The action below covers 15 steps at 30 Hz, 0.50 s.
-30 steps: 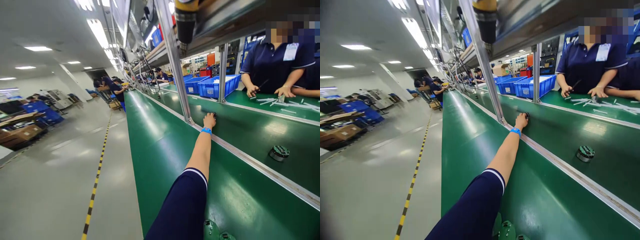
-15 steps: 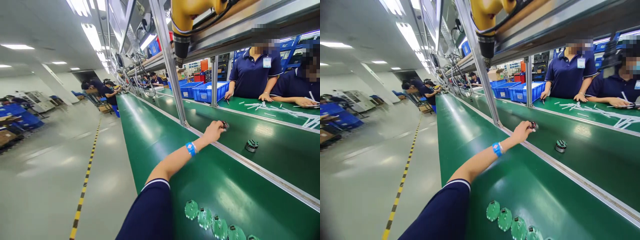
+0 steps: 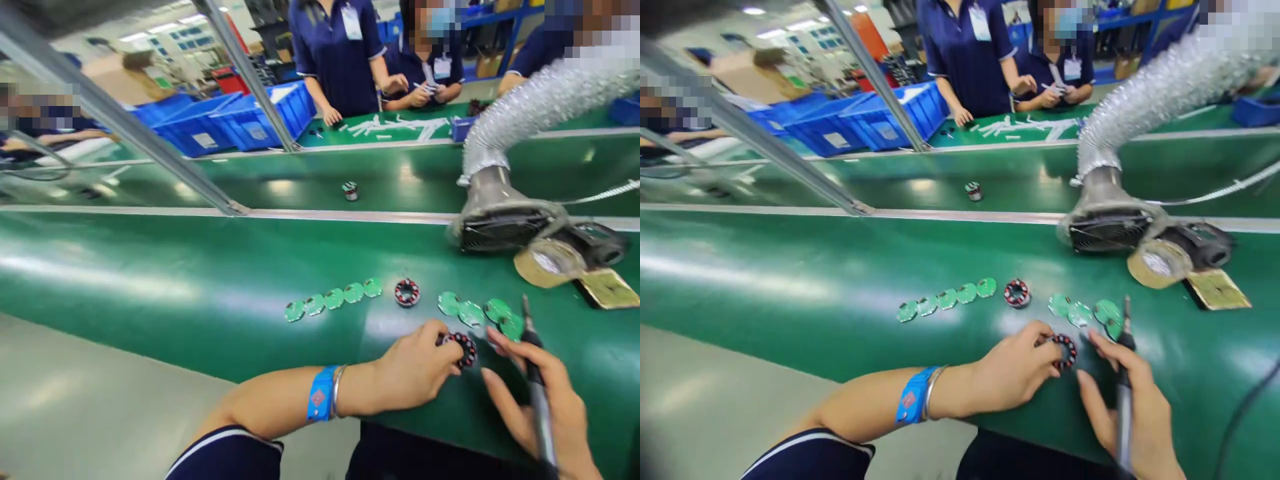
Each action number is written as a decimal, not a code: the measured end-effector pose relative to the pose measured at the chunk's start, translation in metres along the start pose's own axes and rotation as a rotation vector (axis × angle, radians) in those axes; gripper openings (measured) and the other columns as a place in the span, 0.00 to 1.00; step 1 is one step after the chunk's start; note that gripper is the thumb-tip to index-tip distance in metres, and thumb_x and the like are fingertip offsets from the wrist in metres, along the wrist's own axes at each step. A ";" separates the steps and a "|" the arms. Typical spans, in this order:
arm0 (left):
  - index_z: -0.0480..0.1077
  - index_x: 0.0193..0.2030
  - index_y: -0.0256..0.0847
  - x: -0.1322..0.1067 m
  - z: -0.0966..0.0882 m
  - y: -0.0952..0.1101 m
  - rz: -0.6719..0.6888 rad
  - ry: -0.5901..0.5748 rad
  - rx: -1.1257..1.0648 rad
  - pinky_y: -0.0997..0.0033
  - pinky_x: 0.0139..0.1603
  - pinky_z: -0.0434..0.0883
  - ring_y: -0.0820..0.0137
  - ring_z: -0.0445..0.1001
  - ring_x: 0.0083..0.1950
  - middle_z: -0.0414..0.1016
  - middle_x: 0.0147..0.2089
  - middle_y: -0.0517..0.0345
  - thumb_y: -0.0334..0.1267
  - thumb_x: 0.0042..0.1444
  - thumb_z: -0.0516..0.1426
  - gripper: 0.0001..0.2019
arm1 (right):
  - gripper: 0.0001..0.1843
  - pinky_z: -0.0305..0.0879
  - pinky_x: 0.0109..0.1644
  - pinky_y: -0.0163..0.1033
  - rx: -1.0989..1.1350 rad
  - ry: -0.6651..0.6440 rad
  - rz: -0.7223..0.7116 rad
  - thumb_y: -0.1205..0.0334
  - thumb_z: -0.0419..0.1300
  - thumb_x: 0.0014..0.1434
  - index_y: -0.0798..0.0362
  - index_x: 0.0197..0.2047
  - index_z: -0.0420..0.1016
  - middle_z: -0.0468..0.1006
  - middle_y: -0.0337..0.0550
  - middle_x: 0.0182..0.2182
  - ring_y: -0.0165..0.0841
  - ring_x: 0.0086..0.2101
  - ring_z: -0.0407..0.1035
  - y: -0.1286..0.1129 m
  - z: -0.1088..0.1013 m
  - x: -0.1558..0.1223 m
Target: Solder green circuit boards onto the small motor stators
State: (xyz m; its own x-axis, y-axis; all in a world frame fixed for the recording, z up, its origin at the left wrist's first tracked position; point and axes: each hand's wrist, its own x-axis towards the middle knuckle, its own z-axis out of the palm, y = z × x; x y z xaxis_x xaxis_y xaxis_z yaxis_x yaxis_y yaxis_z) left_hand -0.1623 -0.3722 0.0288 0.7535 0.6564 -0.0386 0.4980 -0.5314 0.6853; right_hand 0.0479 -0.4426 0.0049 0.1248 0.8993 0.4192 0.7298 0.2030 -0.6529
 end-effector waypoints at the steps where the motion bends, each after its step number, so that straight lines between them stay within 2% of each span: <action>1: 0.67 0.50 0.42 0.002 0.002 0.001 -0.034 0.029 -0.096 0.61 0.48 0.72 0.61 0.72 0.47 0.67 0.52 0.45 0.38 0.58 0.57 0.13 | 0.25 0.76 0.45 0.43 -0.012 -0.043 -0.039 0.56 0.63 0.58 0.51 0.56 0.64 0.77 0.49 0.49 0.39 0.41 0.77 0.000 0.001 -0.002; 3: 0.63 0.53 0.41 0.006 -0.001 0.001 -0.143 0.060 -0.344 0.63 0.47 0.72 0.64 0.71 0.44 0.68 0.49 0.49 0.36 0.53 0.60 0.21 | 0.25 0.76 0.48 0.45 -0.023 -0.108 -0.081 0.58 0.62 0.58 0.51 0.56 0.62 0.77 0.51 0.51 0.41 0.45 0.76 -0.002 0.005 -0.004; 5: 0.60 0.54 0.39 0.012 -0.008 0.000 -0.283 0.050 -0.556 0.68 0.40 0.73 0.70 0.71 0.38 0.69 0.48 0.50 0.38 0.51 0.61 0.25 | 0.27 0.75 0.52 0.49 -0.025 -0.133 -0.093 0.57 0.64 0.56 0.50 0.57 0.60 0.75 0.53 0.53 0.44 0.49 0.74 -0.005 0.011 -0.003; 7: 0.60 0.57 0.37 0.022 -0.012 -0.002 -0.373 0.003 -0.653 0.72 0.32 0.71 0.74 0.71 0.32 0.69 0.50 0.49 0.42 0.53 0.60 0.25 | 0.31 0.75 0.52 0.51 -0.023 -0.115 -0.073 0.54 0.66 0.55 0.51 0.57 0.59 0.73 0.56 0.55 0.46 0.51 0.73 -0.008 0.018 -0.004; 9: 0.63 0.56 0.37 0.032 -0.012 -0.004 -0.393 -0.050 -0.661 0.74 0.26 0.69 0.77 0.69 0.27 0.71 0.51 0.49 0.46 0.55 0.59 0.24 | 0.30 0.76 0.50 0.51 -0.002 -0.084 -0.031 0.53 0.65 0.56 0.51 0.57 0.58 0.71 0.60 0.57 0.47 0.51 0.73 -0.010 0.024 -0.005; 12: 0.71 0.45 0.35 0.040 -0.007 -0.010 -0.418 -0.083 -0.729 0.76 0.24 0.68 0.77 0.69 0.24 0.75 0.37 0.55 0.45 0.53 0.61 0.17 | 0.25 0.76 0.49 0.47 0.080 -0.106 0.016 0.60 0.61 0.59 0.50 0.57 0.57 0.67 0.60 0.60 0.45 0.53 0.72 -0.012 0.022 -0.004; 15: 0.71 0.39 0.34 0.037 -0.003 -0.014 -0.475 -0.109 -0.808 0.75 0.27 0.70 0.76 0.71 0.24 0.71 0.27 0.61 0.42 0.51 0.63 0.14 | 0.26 0.74 0.52 0.46 0.171 -0.215 0.005 0.64 0.59 0.57 0.50 0.57 0.56 0.68 0.59 0.60 0.45 0.58 0.67 -0.010 0.014 -0.002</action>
State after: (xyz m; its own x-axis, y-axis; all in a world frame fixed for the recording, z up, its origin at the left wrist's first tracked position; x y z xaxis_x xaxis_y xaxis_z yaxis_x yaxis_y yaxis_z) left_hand -0.1428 -0.3391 0.0193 0.6040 0.6337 -0.4834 0.3459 0.3380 0.8753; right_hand 0.0314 -0.4408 0.0017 -0.0306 0.9584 0.2838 0.6028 0.2442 -0.7596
